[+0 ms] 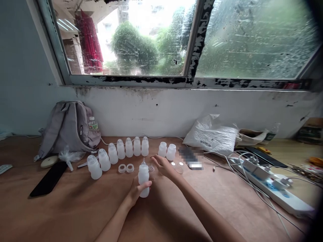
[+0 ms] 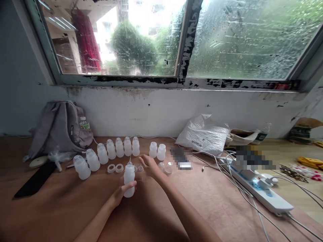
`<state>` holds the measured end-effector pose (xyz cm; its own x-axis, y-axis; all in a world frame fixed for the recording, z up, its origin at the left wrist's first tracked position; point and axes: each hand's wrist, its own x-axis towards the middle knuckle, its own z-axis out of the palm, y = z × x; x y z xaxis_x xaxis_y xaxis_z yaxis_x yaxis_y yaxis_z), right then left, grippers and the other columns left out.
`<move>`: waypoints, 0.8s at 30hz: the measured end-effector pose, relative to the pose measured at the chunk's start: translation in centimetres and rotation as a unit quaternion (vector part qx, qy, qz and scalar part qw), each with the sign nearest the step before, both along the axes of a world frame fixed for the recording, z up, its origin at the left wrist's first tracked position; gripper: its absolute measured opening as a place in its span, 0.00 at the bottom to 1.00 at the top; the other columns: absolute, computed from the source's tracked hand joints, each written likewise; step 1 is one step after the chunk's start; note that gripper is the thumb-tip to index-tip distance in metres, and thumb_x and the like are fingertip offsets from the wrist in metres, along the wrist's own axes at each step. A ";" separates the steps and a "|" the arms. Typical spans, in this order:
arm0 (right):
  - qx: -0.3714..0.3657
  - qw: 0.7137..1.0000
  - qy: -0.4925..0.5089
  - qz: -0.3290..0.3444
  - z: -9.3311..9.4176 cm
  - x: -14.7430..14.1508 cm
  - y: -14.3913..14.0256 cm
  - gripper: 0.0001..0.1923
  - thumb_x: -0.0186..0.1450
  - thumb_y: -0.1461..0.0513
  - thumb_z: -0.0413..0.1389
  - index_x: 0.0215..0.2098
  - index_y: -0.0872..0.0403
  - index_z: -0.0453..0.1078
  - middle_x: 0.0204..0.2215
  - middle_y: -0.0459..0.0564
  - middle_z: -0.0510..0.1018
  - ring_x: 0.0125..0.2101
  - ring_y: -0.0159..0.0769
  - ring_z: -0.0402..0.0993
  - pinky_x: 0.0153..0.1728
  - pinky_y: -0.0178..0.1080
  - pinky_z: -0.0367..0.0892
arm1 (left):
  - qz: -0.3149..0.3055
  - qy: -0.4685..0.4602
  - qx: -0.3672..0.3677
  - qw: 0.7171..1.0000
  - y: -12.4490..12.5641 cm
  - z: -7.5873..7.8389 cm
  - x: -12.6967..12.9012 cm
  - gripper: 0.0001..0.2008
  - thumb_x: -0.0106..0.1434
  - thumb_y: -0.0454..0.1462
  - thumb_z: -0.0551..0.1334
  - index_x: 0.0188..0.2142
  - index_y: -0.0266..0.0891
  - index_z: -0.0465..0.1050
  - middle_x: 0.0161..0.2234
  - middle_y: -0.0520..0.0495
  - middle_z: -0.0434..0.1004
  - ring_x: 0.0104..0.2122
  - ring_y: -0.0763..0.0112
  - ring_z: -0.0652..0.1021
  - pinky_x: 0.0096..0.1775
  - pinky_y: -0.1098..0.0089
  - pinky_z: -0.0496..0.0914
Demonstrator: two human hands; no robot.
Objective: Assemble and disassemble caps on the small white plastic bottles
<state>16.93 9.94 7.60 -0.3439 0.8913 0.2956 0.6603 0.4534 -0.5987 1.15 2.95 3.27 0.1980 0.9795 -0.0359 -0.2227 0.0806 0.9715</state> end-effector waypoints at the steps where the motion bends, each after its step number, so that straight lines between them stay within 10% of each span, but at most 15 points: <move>1: -0.027 0.997 0.066 0.031 0.3 -0.8 -0.6 0.16 0.65 0.56 0.42 0.40 0.54 0.68 0.35 0.49 0.75 0.35 0.37 0.70 0.36 0.36 0.62 | 0.004 0.006 0.008 1.000 0.0 0.0 0.0 0.13 0.46 0.40 0.65 0.30 0.34 0.68 0.22 0.50 0.69 0.20 0.73 0.70 0.24 0.72 0.62; 6: -0.162 0.951 0.248 0.089 0.2 -4.3 -3.1 0.18 0.55 0.52 0.55 0.40 0.54 0.67 0.39 0.51 0.74 0.40 0.39 0.69 0.39 0.37 0.63 | 0.033 0.076 0.073 0.994 -0.4 0.1 0.5 0.10 0.44 0.36 0.65 0.27 0.35 0.68 0.23 0.50 0.69 0.23 0.71 0.68 0.26 0.71 0.61; 16: -0.292 0.872 0.383 0.086 0.2 -4.8 -4.3 0.10 0.50 0.58 0.60 0.24 0.56 0.67 0.20 0.47 0.75 0.29 0.36 0.72 0.32 0.35 0.63 | -0.093 -0.070 -0.081 0.990 -2.4 0.9 1.0 0.05 0.44 0.30 0.58 0.24 0.34 0.65 0.19 0.51 0.66 0.18 0.75 0.68 0.21 0.73 0.59; 24: -0.360 0.808 0.366 0.290 1.0 -3.5 -4.2 0.22 0.52 0.53 0.58 0.42 0.55 0.68 0.39 0.53 0.74 0.45 0.40 0.66 0.47 0.43 0.57 | -0.356 -0.387 -0.112 0.843 -2.1 -1.9 0.9 0.10 0.45 0.38 0.55 0.28 0.35 0.60 0.17 0.54 0.60 0.15 0.75 0.69 0.17 0.74 0.65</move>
<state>13.44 5.78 8.64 -0.7329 0.6749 0.0861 -0.1886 -0.0800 -0.9788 2.09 0.89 1.37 0.7829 0.5875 0.2047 -0.5996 0.6245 0.5005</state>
